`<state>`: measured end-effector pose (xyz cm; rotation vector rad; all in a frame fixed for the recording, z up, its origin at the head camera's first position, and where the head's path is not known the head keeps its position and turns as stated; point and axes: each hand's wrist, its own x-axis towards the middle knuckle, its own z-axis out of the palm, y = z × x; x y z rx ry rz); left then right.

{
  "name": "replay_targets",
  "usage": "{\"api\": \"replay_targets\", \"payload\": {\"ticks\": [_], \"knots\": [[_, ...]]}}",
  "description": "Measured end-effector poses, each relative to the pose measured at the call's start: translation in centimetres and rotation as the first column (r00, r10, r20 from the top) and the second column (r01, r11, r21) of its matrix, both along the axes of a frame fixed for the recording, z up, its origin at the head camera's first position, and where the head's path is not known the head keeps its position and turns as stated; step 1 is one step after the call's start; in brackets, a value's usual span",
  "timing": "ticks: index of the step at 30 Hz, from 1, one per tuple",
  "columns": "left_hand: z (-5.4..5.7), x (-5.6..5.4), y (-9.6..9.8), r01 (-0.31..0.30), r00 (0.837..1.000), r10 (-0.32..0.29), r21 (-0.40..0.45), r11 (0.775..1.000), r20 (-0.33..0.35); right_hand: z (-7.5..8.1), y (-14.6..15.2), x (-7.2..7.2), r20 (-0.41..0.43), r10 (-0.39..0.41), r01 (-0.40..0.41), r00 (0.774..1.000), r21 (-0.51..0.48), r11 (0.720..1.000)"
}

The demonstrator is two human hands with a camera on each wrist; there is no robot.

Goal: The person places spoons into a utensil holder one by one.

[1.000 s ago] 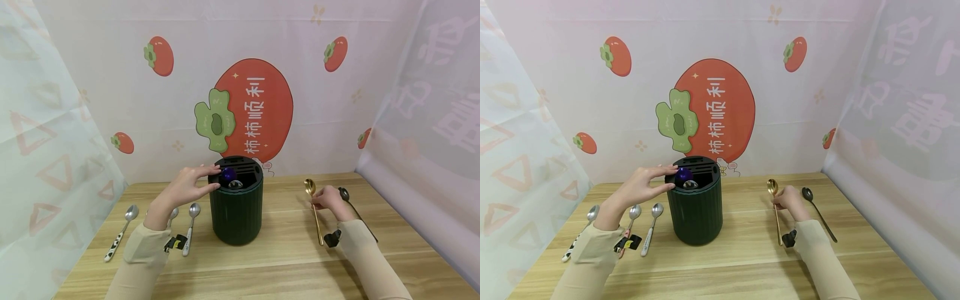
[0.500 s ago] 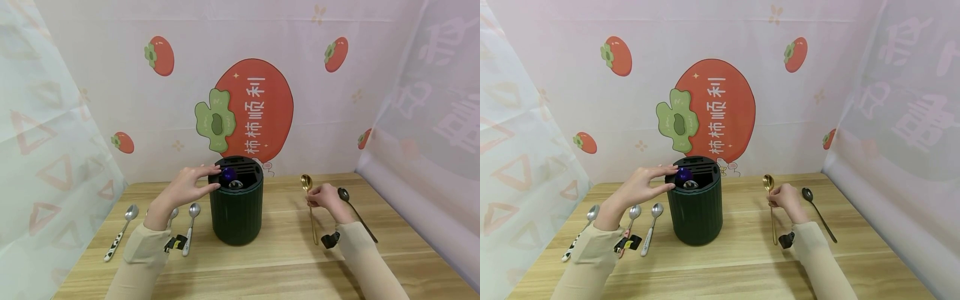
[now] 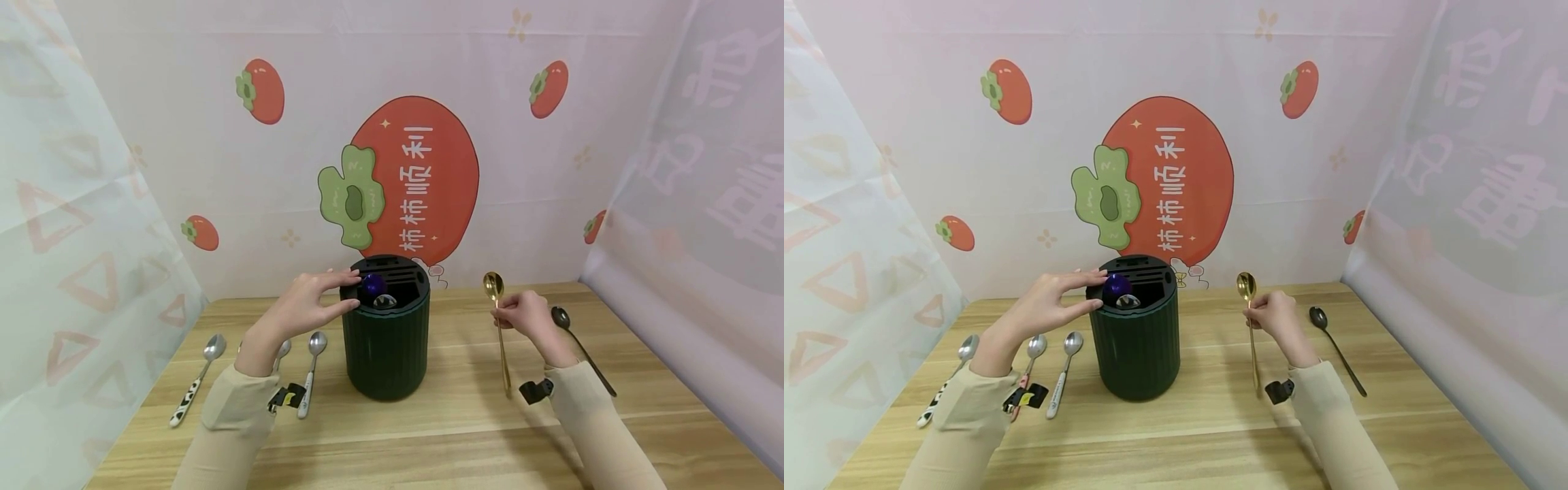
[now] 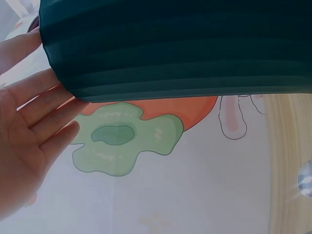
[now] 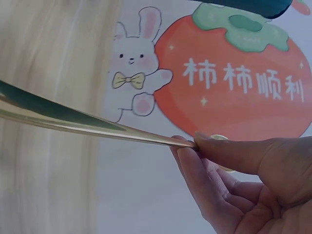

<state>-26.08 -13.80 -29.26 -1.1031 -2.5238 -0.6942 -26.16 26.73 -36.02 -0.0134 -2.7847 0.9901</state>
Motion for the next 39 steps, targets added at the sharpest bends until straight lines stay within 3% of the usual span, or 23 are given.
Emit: {"api": "replay_targets", "payload": {"ticks": [11, 27, 39], "knots": [[0.1, 0.0, 0.0, -0.005, 1.000, 0.004, -0.009, 1.000, -0.008, 1.5, -1.1, 0.6, -0.046, 0.020, -0.025, 0.999, -0.111, 0.994], [0.0, -0.2, 0.0, 0.002, 1.000, -0.002, -0.009, 1.000, -0.010, 3.5, -2.9, 1.1, -0.148, 0.003, -0.022, 0.989, -0.125, 0.992], [0.0, -0.3, 0.0, -0.003, 1.000, 0.002, -0.016, 1.000, -0.012, 5.5, -4.4, 1.8, -0.249, 0.008, -0.041, 0.968, -0.124, 0.991]]}}
